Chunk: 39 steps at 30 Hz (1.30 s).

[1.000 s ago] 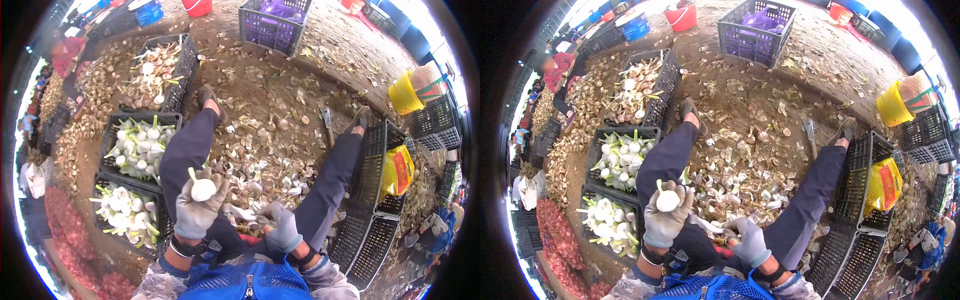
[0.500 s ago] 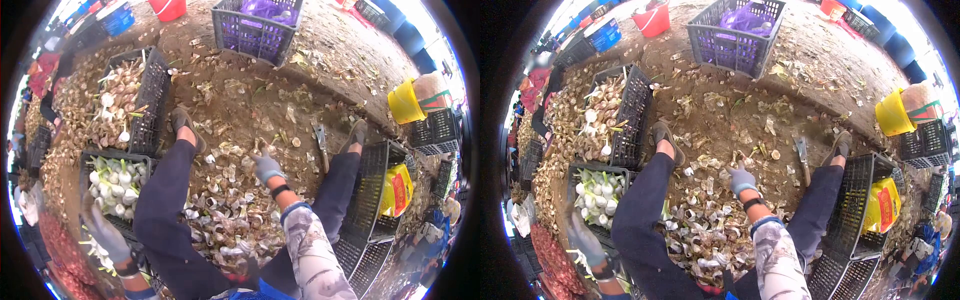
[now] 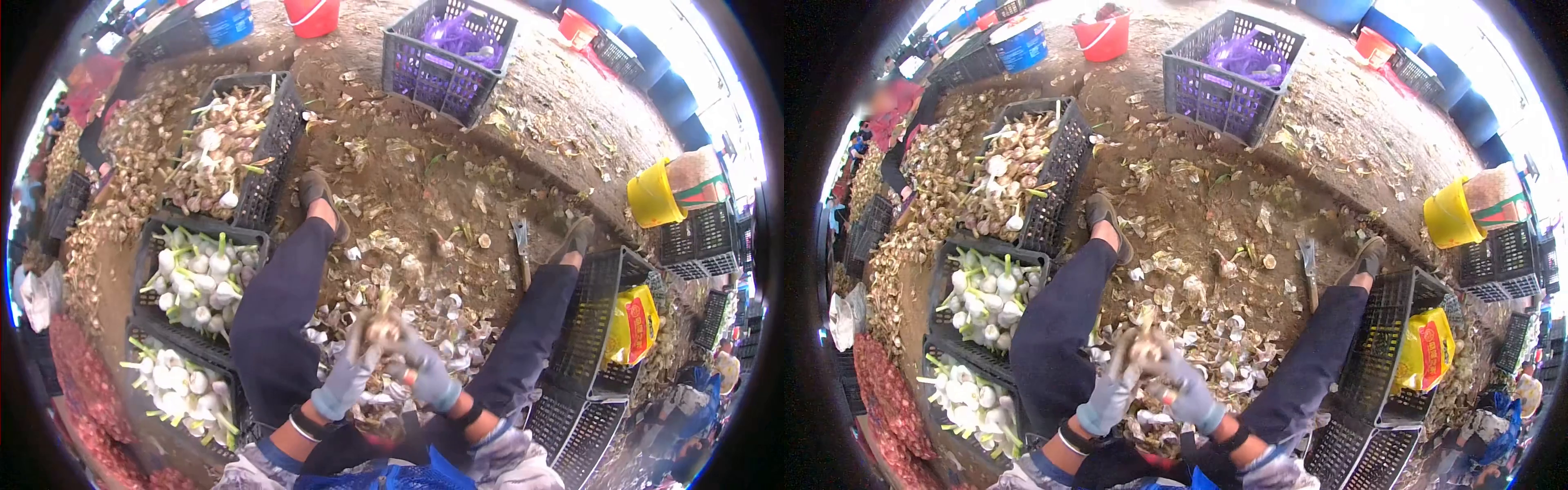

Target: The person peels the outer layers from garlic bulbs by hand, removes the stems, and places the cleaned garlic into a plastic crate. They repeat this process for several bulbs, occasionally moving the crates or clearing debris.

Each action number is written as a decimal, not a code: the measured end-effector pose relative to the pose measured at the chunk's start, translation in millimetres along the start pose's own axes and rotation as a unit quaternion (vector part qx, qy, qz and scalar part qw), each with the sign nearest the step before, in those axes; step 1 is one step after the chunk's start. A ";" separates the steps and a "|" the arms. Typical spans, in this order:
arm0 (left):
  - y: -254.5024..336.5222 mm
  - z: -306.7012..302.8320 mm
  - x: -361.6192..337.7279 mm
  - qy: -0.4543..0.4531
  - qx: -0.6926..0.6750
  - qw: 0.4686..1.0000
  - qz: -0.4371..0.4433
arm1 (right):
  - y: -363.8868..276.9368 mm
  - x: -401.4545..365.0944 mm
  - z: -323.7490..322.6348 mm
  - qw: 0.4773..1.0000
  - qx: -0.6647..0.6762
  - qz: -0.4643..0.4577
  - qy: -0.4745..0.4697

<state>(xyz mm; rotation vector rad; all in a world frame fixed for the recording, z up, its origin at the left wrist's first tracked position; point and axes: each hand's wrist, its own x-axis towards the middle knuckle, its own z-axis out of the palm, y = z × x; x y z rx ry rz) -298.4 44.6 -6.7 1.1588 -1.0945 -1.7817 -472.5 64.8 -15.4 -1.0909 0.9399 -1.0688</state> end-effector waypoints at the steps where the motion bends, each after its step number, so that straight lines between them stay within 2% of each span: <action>1: 7.6 5.9 -8.3 -0.003 -0.087 0.996 -0.035 | -14.0 -11.5 8.0 1.000 -0.013 0.000 -0.005; 3: 19.0 9.8 -25.7 -0.016 -0.064 0.998 -0.013 | -35.8 -29.9 15.8 1.000 -0.011 -0.005 -0.021; 6: 40.5 17.9 -54.2 -0.008 -0.103 0.995 -0.020 | -46.6 -56.0 18.0 0.998 0.056 -0.006 -0.042; 8: 45.3 21.4 -68.3 -0.001 -0.152 0.988 -0.032 | -33.7 -74.0 25.3 0.966 0.250 0.056 0.020; 9: 44.9 23.6 -73.4 0.021 -0.132 0.991 0.006 | -36.1 -78.7 32.1 0.934 0.343 0.077 0.059; 10: 44.6 25.8 -78.5 0.044 -0.110 0.992 0.044 | -39.6 -78.9 35.9 0.929 0.365 0.033 0.054; 11: 38.8 26.5 -82.2 0.054 -0.038 0.993 0.096 | -45.0 -77.9 40.4 0.920 0.389 -0.010 0.046; 12: 37.3 28.2 -85.1 0.063 0.033 0.987 0.146 | -62.3 -78.8 58.9 0.931 0.333 -0.003 0.148; 13: 38.8 28.0 -88.6 0.048 0.173 0.960 0.216 | -55.8 -84.6 62.8 0.939 0.305 0.014 0.155; 14: 43.0 28.6 -91.8 0.051 0.300 0.908 0.289 | -48.9 -90.0 65.9 0.946 0.278 0.031 0.162; 16: 51.0 30.4 -95.1 0.026 0.394 0.843 0.366 | -51.2 -95.7 73.2 0.956 0.229 0.034 0.182; 19: 49.9 32.6 -102.8 0.055 0.352 0.882 0.307 | -55.3 -100.8 70.6 0.958 0.229 0.066 0.158; 21: 37.6 32.4 -107.5 0.039 0.236 0.946 0.217 | -70.0 -101.1 77.9 0.961 0.216 0.060 0.163; 22: 33.7 31.9 -109.3 0.032 0.175 0.969 0.171 | -66.1 -102.7 76.9 0.972 0.161 0.057 0.164; 24: 36.1 26.8 -110.7 0.031 0.243 0.945 0.218 | -58.0 -105.0 73.5 0.984 0.049 0.053 0.163; 27: 49.4 25.5 -115.0 0.037 0.341 0.898 0.277 | -67.2 -106.1 78.5 0.979 0.059 0.064 0.186; 34: 47.8 18.4 -116.1 -0.001 0.250 0.945 0.210 | -70.3 -106.8 67.5 0.991 0.047 0.050 0.119; 38: 44.9 18.1 -116.5 -0.011 0.266 0.931 0.248 | -72.8 -104.8 65.8 0.972 -0.186 -0.044 0.135; 39: 45.5 18.7 -118.1 -0.034 0.176 0.967 0.181 | -75.4 -105.6 65.4 0.960 -0.234 -0.068 0.138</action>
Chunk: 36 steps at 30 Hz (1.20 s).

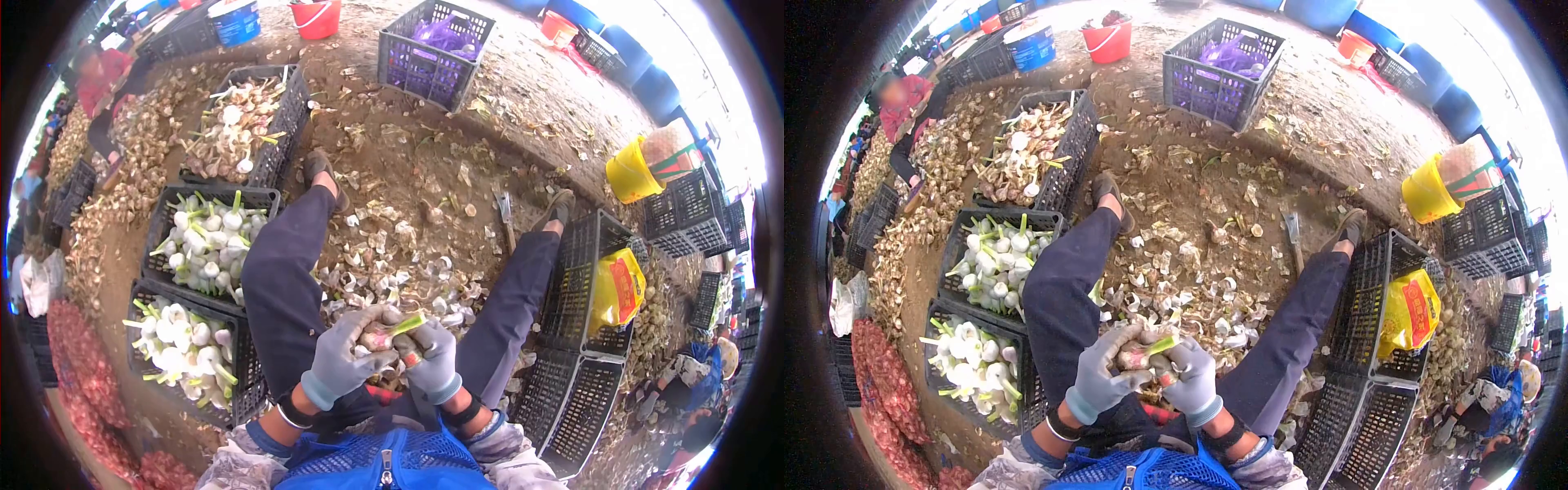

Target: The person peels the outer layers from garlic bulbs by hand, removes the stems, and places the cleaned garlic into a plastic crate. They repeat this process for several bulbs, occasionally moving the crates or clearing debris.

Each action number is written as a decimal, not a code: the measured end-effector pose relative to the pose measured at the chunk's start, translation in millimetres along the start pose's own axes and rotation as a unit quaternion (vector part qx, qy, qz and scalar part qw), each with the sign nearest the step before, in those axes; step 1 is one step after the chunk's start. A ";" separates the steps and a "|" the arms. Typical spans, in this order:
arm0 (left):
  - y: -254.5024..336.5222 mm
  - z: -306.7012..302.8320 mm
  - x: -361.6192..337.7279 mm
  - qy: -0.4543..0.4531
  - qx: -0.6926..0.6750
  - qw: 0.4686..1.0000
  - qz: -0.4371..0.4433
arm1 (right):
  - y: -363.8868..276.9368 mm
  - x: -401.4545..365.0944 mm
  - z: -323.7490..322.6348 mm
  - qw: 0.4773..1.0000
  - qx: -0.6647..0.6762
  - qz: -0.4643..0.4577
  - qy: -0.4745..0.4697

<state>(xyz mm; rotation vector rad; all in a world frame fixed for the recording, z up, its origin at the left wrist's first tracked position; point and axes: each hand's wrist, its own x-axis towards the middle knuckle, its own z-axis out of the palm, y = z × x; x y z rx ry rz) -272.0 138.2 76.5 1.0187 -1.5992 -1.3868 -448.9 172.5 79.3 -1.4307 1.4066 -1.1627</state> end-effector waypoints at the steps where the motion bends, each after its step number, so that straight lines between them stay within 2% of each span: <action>1: 2.9 0.4 -2.1 -0.018 -0.100 0.993 -0.065 | -1.8 -0.1 -1.4 0.998 -0.046 -0.030 0.008; 4: 13.5 -7.7 1.6 -0.087 -0.306 0.920 -0.229 | -5.3 -0.5 -0.1 0.997 -0.006 -0.070 0.034; 6: -5.0 -19.2 -4.6 -0.140 -0.473 0.814 -0.308 | 1.7 -7.5 6.5 0.997 0.028 -0.057 0.040; 8: -18.7 -16.0 -5.1 -0.162 -0.565 0.757 -0.286 | 5.6 -9.3 14.8 0.996 0.054 -0.042 0.063; 9: -18.0 -12.9 -3.4 -0.173 -0.608 0.725 -0.273 | 9.4 -10.0 17.0 0.995 0.062 -0.004 0.075; 10: -11.2 -4.7 0.2 -0.115 -0.545 0.767 -0.319 | 14.8 -11.5 19.0 0.993 0.070 0.033 0.086; 11: -10.2 0.0 -1.1 -0.079 -0.429 0.865 -0.249 | 17.7 -12.3 19.6 0.990 0.077 0.071 0.097; 12: -10.2 4.4 -5.6 -0.040 -0.301 0.937 -0.173 | 12.7 -11.5 17.1 0.989 0.064 0.099 0.095; 15: -6.3 17.3 -18.5 0.060 -0.191 0.970 -0.139 | 2.8 -8.2 13.6 0.994 -0.070 -0.046 0.073; 16: -1.1 15.6 -18.9 0.063 -0.227 0.957 -0.167 | -2.7 -8.0 11.4 0.994 -0.078 -0.048 0.052; 18: -5.8 6.9 -17.6 0.050 -0.324 0.918 -0.225 | 4.5 -16.9 17.5 0.989 0.103 0.096 0.042; 19: -4.6 3.1 -15.7 0.031 -0.369 0.895 -0.248 | 9.6 -23.5 21.8 0.966 0.192 0.166 0.036; 20: -2.4 -0.1 -11.9 0.012 -0.414 0.870 -0.270 | 14.4 -28.5 25.2 0.922 0.335 0.192 0.027; 23: -8.8 -10.7 -12.7 -0.056 -0.536 0.793 -0.285 | -6.4 -23.1 22.7 0.867 0.434 0.244 0.028; 24: -9.7 -10.0 -12.3 -0.055 -0.542 0.789 -0.283 | 2.5 -18.3 19.4 0.729 0.623 0.282 -0.017; 26: -6.3 -7.3 -7.2 -0.067 -0.550 0.787 -0.272 | 3.4 -22.4 10.4 0.815 0.517 0.259 -0.034; 27: -7.9 -3.1 -8.3 -0.028 -0.496 0.828 -0.261 | -3.0 -20.3 7.3 0.852 0.459 0.247 -0.044; 28: -10.9 0.9 -10.2 0.010 -0.439 0.864 -0.248 | 17.1 -21.9 15.5 0.828 0.526 0.174 -0.090; 30: -9.9 5.1 -11.5 0.071 -0.340 0.913 -0.213 | 20.2 -33.1 14.7 0.882 0.411 0.206 -0.099; 31: -13.0 2.7 -12.8 0.068 -0.360 0.910 -0.196 | 16.4 -34.3 13.8 0.904 0.351 0.220 -0.103; 32: -18.7 -1.8 -14.5 0.065 -0.379 0.906 -0.180 | 33.8 -36.6 16.2 0.884 0.415 0.174 -0.127; 33: -17.0 -4.5 -12.7 0.061 -0.397 0.901 -0.163 | 38.0 -34.8 14.5 0.811 0.544 0.199 -0.084; 34: -12.3 -5.4 -10.9 0.084 -0.470 0.864 -0.159 | 40.9 -31.5 11.5 0.719 0.659 0.219 -0.039; 35: -6.4 -14.1 -9.5 0.061 -0.523 0.837 -0.148 | 42.7 -29.7 6.8 0.609 0.758 0.235 0.007; 36: -5.0 -18.6 -11.2 0.070 -0.497 0.853 -0.139 | 45.1 -30.2 -3.4 0.727 0.641 0.246 0.019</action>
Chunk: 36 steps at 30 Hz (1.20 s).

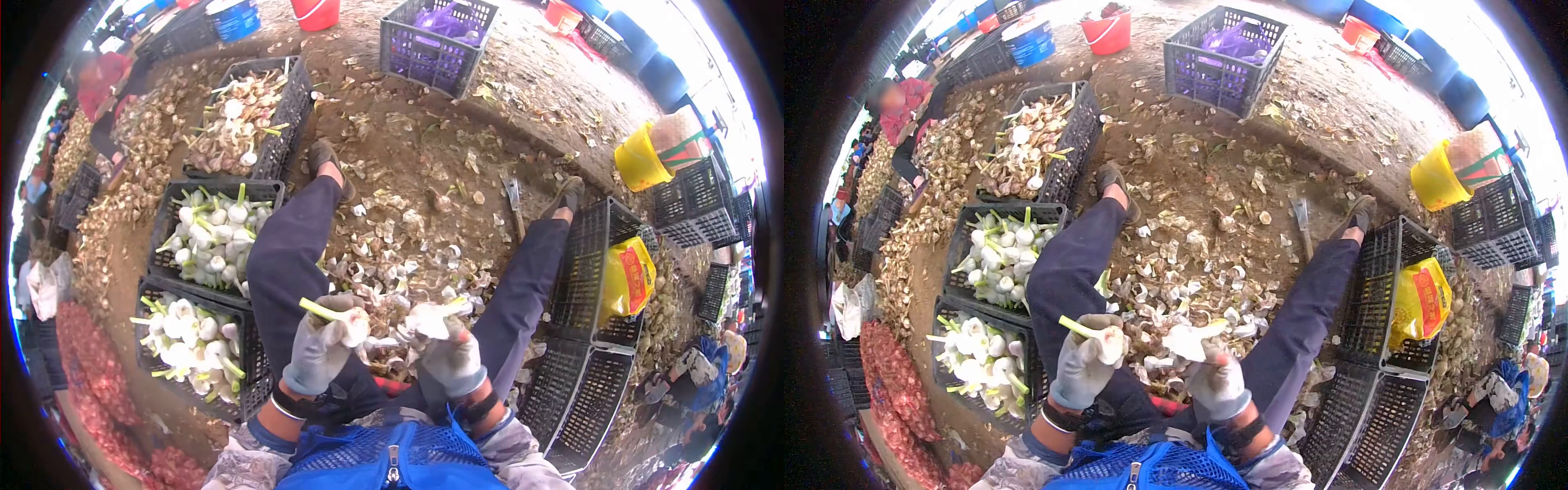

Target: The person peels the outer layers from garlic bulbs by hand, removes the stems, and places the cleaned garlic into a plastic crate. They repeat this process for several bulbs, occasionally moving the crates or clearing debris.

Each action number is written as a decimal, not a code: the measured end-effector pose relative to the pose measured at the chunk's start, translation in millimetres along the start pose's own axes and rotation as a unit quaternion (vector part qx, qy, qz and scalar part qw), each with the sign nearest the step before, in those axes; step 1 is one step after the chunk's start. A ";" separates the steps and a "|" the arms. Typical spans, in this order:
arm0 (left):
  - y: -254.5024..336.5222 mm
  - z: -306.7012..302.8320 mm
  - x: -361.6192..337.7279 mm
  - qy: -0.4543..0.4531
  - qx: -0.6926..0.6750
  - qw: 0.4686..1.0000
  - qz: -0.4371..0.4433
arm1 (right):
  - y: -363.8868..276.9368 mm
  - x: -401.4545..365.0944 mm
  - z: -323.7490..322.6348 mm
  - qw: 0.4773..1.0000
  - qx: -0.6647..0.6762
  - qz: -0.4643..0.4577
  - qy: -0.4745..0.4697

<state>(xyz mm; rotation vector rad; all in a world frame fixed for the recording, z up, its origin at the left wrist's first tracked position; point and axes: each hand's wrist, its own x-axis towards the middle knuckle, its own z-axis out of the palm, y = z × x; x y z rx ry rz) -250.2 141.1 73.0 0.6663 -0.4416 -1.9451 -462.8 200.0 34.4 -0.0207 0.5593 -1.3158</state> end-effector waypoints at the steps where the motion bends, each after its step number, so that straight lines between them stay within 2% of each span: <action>1: 2.8 -1.2 -1.6 0.005 0.028 0.999 0.016 | -23.3 -0.4 24.2 0.939 -0.335 -0.039 -0.063; 2: 4.8 -1.7 -2.7 -0.009 0.096 0.994 0.041 | -20.8 2.9 5.7 0.792 -0.609 -0.029 -0.032; 3: 6.2 -1.9 -3.4 -0.025 0.165 0.984 0.064 | -18.3 7.8 5.2 0.569 -0.822 -0.017 0.003; 4: 6.7 -1.5 -3.4 -0.042 0.232 0.968 0.084 | -16.6 6.6 7.1 0.541 -0.840 -0.047 -0.017; 5: 6.3 -0.8 -3.1 -0.046 0.262 0.960 0.090 | -15.2 3.8 11.5 0.688 -0.726 -0.016 0.005; 6: 5.7 -0.2 -4.3 -0.049 0.291 0.951 0.096 | -16.0 0.5 39.8 0.810 -0.586 0.016 0.027; 7: 5.7 0.8 -5.1 -0.053 0.322 0.940 0.101 | -14.1 -1.0 60.5 0.903 -0.424 0.046 0.049; 8: 4.6 4.1 -3.7 -0.066 0.380 0.911 0.147 | -10.1 0.3 69.4 0.894 -0.447 0.017 0.037; 9: 3.7 4.3 -3.3 -0.074 0.402 0.900 0.154 | 0.8 2.9 73.6 0.921 -0.389 -0.021 0.007; 11: 2.3 2.9 -3.7 -0.091 0.444 0.875 0.168 | -7.0 5.8 84.6 0.897 -0.435 0.067 0.039; 14: 6.9 3.9 -4.2 -0.082 0.367 0.917 0.134 | -6.2 8.3 63.9 0.973 -0.209 0.100 0.005; 15: 7.0 4.9 -4.6 -0.077 0.331 0.933 0.118 | -5.7 6.8 64.9 0.962 -0.258 0.083 0.020; 17: 4.0 8.0 -2.3 -0.064 0.374 0.909 0.170 | -4.7 2.4 72.6 0.932 -0.355 0.046 0.048; 18: 2.2 9.4 -1.4 -0.058 0.395 0.896 0.195 | 2.4 -0.8 79.8 0.908 -0.411 -0.033 0.075; 19: 0.4 10.4 -1.4 -0.058 0.431 0.875 0.214 | 6.5 -0.7 79.8 0.842 -0.517 -0.145 0.057; 20: -1.4 11.1 -1.5 -0.058 0.465 0.852 0.233 | 9.6 0.2 78.5 0.751 -0.608 -0.253 0.038; 21: -2.5 11.8 -0.9 -0.058 0.459 0.857 0.229 | 11.9 0.9 77.0 0.639 -0.682 -0.354 0.017; 22: -3.5 12.4 -0.3 -0.059 0.452 0.861 0.224 | 13.8 1.6 75.7 0.664 -0.666 -0.338 0.040; 25: -2.0 10.6 4.3 -0.058 0.304 0.940 0.143 | 16.5 6.0 70.2 0.809 -0.552 -0.152 0.133; 26: -0.2 9.2 6.5 -0.057 0.251 0.959 0.121 | 19.7 10.2 61.3 0.823 -0.528 -0.161 0.133; 29: 8.4 14.2 6.4 0.001 0.038 0.999 0.028 | 19.4 10.1 41.5 0.756 -0.615 -0.206 0.086; 30: 5.5 4.5 13.9 -0.026 0.008 0.999 0.034 | 18.8 8.2 38.3 0.777 -0.599 -0.165 0.097; 33: 0.0 -3.0 24.1 -0.032 -0.137 0.990 -0.003 | 15.0 2.0 40.5 0.795 -0.587 -0.133 0.078; 36: 2.1 -17.2 34.4 0.039 -0.223 0.974 -0.006 | 7.1 -7.5 46.4 0.839 -0.536 -0.076 0.044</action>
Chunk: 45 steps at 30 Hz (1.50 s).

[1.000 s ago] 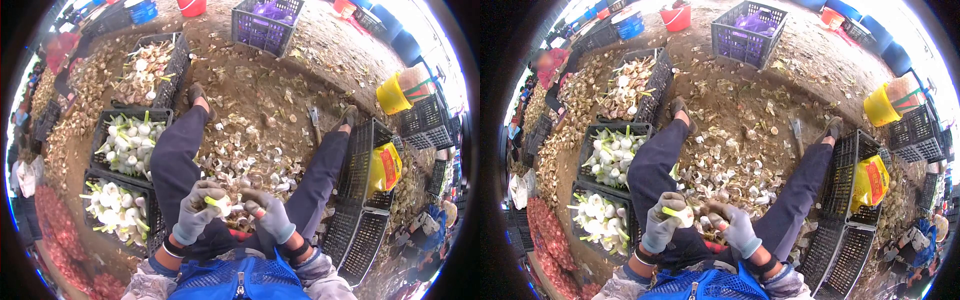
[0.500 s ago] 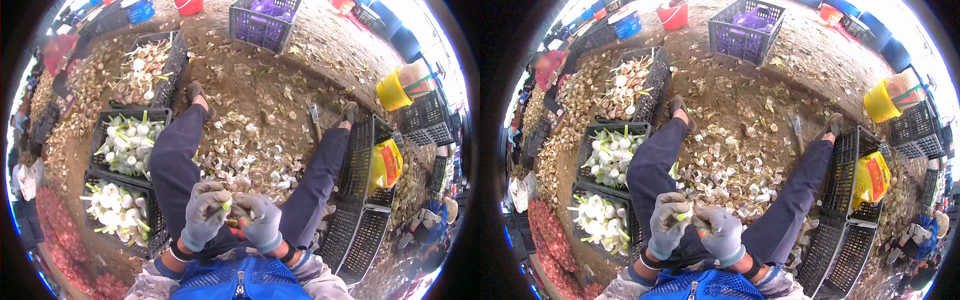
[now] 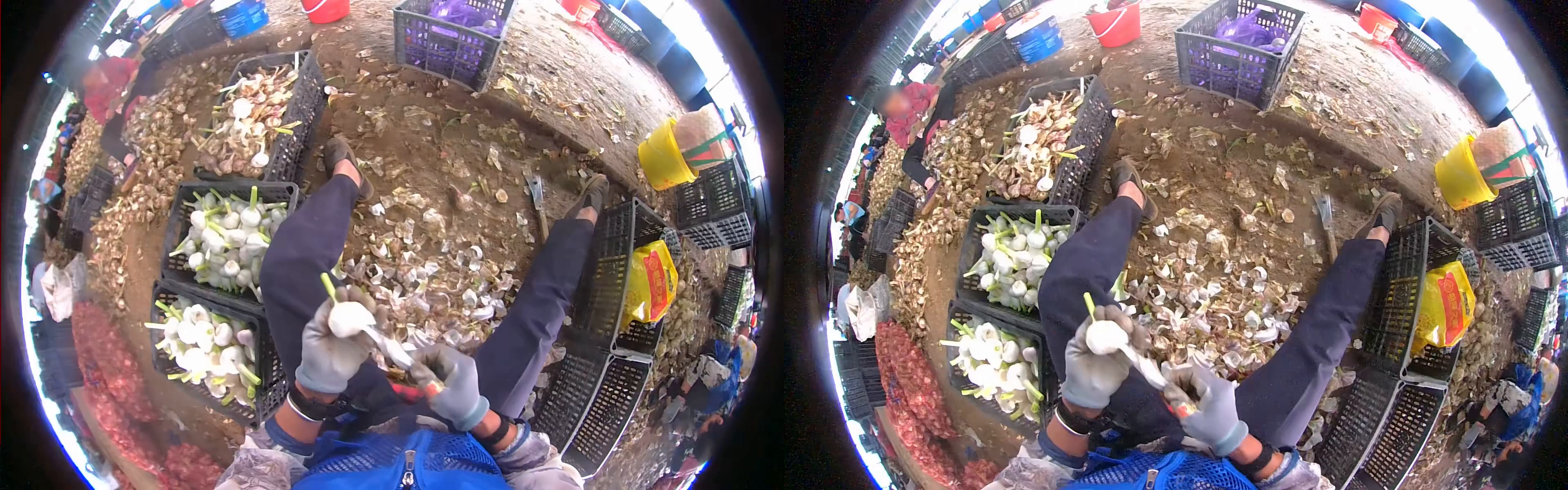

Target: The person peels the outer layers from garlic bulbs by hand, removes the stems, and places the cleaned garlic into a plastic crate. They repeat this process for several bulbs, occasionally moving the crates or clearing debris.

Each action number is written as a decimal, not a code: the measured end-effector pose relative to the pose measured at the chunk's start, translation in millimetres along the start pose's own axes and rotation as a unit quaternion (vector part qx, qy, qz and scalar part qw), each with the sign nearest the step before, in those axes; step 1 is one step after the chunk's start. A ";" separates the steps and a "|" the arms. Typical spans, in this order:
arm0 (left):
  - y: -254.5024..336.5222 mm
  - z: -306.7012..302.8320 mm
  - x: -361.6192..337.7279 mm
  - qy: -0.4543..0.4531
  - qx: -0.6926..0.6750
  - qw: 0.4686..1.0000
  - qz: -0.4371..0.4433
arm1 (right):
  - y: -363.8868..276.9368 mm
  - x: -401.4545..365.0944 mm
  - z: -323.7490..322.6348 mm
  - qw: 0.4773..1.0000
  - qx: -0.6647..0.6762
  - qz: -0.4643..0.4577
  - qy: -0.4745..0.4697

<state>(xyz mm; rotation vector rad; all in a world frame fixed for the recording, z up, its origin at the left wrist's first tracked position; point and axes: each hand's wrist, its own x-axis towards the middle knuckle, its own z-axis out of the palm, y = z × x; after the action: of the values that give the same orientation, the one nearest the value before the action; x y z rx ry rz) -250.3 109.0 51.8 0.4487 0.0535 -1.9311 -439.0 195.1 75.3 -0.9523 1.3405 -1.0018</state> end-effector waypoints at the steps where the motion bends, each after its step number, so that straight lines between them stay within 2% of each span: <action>1: 4.8 -3.6 4.2 0.023 -0.029 0.999 0.012 | 2.9 -3.6 -3.2 0.999 0.030 0.019 -0.015; 2: 12.9 -7.4 11.2 0.051 -0.078 0.996 0.017 | 12.9 -7.5 -12.3 0.995 0.047 0.042 -0.074; 5: 17.7 -6.3 20.9 0.079 -0.061 0.995 0.025 | 0.3 17.1 -32.2 0.961 -0.122 -0.051 -0.243; 6: 19.1 -5.2 24.3 0.089 -0.055 0.994 0.030 | 3.7 21.3 -33.3 0.941 -0.240 -0.043 -0.235; 8: 26.2 -1.0 33.3 0.110 -0.044 0.992 0.052 | 23.8 48.0 -40.8 0.896 -0.387 -0.082 -0.201; 9: 34.9 5.3 40.9 0.106 0.000 0.990 0.098 | 41.0 65.2 -52.6 0.865 -0.456 -0.106 -0.181; 10: 43.7 11.4 48.7 0.104 0.044 0.983 0.144 | 67.4 90.6 -66.3 0.849 -0.492 -0.073 -0.177; 11: 70.7 0.7 54.6 0.113 0.249 0.928 0.253 | 92.7 120.1 -81.2 0.831 -0.527 -0.039 -0.173; 12: 97.8 -9.8 60.4 0.168 0.430 0.813 0.354 | 104.4 149.6 -95.4 0.837 -0.534 -0.006 -0.119; 13: 120.0 -13.8 66.2 0.205 0.550 0.694 0.416 | 112.5 180.9 -109.1 0.840 -0.539 0.026 -0.065; 14: 142.3 -17.6 71.9 0.267 0.642 0.546 0.467 | 120.3 210.3 -121.0 0.811 -0.582 0.044 -0.036; 15: 160.1 -13.3 78.1 0.264 0.604 0.584 0.473 | 128.8 239.8 -132.2 0.781 -0.622 0.061 -0.008; 16: 177.9 -8.9 84.1 0.262 0.562 0.620 0.480 | 136.3 269.8 -144.6 0.781 -0.618 0.089 -0.002; 17: 199.2 -22.3 82.1 0.191 0.483 0.728 0.447 | 147.8 299.4 -155.6 0.783 -0.612 0.113 -0.001; 18: 220.4 -34.9 78.9 0.135 0.386 0.819 0.402 | 169.4 335.0 -165.8 0.754 -0.639 0.152 -0.022; 19: 218.3 -33.4 86.2 0.126 0.289 0.878 0.360 | 196.0 370.3 -172.3 0.727 -0.661 0.178 -0.053; 20: 215.8 -31.1 92.9 0.125 0.181 0.922 0.319 | 225.2 382.5 -179.2 0.766 -0.639 -0.034 0.070; 21: 185.6 -1.1 96.3 0.072 0.160 0.954 0.242 | 201.3 390.5 -167.3 0.784 -0.615 0.027 0.081; 22: 176.6 0.7 106.2 0.101 0.138 0.949 0.264 | 200.5 401.4 -154.7 0.754 -0.639 -0.049 0.146; 24: 160.5 5.9 115.8 0.132 0.107 0.959 0.225 | 181.9 410.5 -122.1 0.812 -0.523 -0.169 0.198; 25: 152.2 6.4 125.1 0.129 0.098 0.964 0.212 | 155.3 405.4 -95.4 0.885 -0.378 -0.210 0.174; 26: 143.6 6.5 130.9 0.112 0.097 0.970 0.191 | 122.0 390.6 -55.4 0.953 -0.209 -0.189 0.109; 27: 134.7 6.7 136.3 0.091 0.095 0.977 0.166 | 56.8 354.9 -20.1 0.989 -0.042 -0.144 -0.002; 28: 125.5 6.9 141.1 0.090 0.092 0.981 0.145 | 36.2 338.5 -0.9 0.962 -0.110 -0.236 -0.077; 29: 116.3 8.4 144.2 0.086 0.089 0.984 0.124 | 12.3 324.8 15.5 0.921 -0.120 -0.352 -0.120; 31: 104.6 15.5 144.8 0.095 0.077 0.989 0.080 | -12.4 306.4 47.5 0.897 -0.025 -0.404 -0.179; 32: 98.6 19.1 144.9 0.100 0.070 0.991 0.057 | -15.9 300.8 51.1 0.881 -0.070 -0.440 -0.159; 34: 93.5 22.5 143.6 0.108 0.045 0.991 0.068 | -19.8 289.7 54.2 0.837 -0.158 -0.510 -0.120; 37: 89.1 26.2 144.5 0.099 0.017 0.989 0.112 | -5.8 272.3 50.2 0.829 -0.159 -0.519 -0.133; 38: 101.7 34.2 147.3 0.172 -0.107 0.975 0.088 | -0.2 266.6 48.1 0.837 -0.124 -0.503 -0.175; 39: 110.8 35.6 149.0 0.152 -0.135 0.967 0.153 | 10.5 262.9 39.2 0.832 -0.152 -0.486 -0.222; 40: 126.5 27.2 150.1 0.119 -0.107 0.958 0.238 | 23.4 265.1 24.9 0.839 -0.192 -0.451 -0.237; 41: 150.6 17.2 140.4 0.151 0.101 0.939 0.292 | 39.3 270.6 9.3 0.844 -0.229 -0.414 -0.252; 43: 226.0 -46.9 121.0 0.274 0.281 0.810 0.435 | 83.8 307.1 -34.1 0.843 -0.412 -0.289 -0.190; 44: 250.9 -57.2 115.2 0.290 0.296 0.786 0.458 | 95.4 331.1 -58.8 0.854 -0.449 -0.258 -0.056; 45: 242.6 -45.3 120.8 0.311 0.408 0.701 0.496 | 113.8 350.2 -79.9 0.822 -0.539 -0.173 0.056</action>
<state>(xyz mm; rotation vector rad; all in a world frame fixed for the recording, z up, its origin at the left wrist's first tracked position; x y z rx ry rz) -58.7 -83.7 10.8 1.3810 -0.5342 -0.5563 -522.3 -101.5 -141.6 -2.0651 1.9061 -0.4758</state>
